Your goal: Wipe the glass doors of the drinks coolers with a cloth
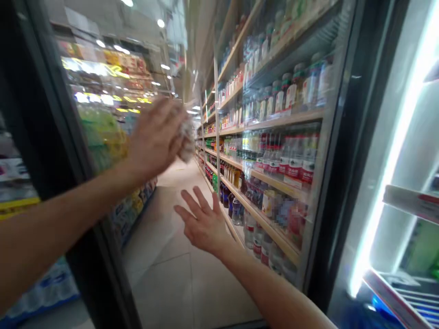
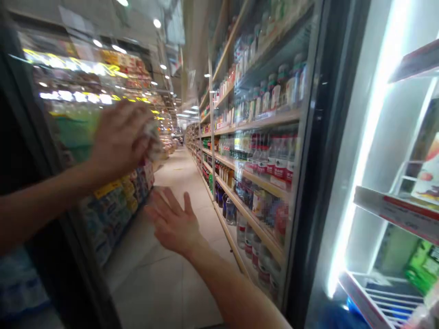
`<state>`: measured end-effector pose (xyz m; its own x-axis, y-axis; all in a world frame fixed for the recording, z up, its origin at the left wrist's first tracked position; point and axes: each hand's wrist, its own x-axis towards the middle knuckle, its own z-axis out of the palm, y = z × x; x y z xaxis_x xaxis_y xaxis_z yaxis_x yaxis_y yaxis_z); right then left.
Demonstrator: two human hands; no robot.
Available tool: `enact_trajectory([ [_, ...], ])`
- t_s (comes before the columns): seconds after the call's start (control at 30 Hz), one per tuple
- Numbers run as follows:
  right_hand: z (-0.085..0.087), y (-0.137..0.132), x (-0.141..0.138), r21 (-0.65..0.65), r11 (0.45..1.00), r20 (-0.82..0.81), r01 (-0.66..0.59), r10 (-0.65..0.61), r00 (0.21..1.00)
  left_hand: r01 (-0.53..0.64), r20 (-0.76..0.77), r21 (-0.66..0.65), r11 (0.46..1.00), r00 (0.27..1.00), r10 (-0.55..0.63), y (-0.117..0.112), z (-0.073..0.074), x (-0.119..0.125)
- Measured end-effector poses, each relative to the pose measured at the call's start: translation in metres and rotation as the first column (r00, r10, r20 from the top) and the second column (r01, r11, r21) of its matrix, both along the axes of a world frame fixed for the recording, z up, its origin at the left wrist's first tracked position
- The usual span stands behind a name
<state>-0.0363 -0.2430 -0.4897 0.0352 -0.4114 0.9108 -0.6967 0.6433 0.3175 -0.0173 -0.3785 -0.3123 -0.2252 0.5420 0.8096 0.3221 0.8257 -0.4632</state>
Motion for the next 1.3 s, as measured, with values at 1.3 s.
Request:
enact_trajectory([
  [1.3, 0.151, 0.107, 0.0, -0.388, 0.907, -0.007, 0.166, -0.183, 0.983, -0.313, -0.138, 0.254, 0.915, 0.925, 0.355, -0.016, -0.051, 0.08],
])
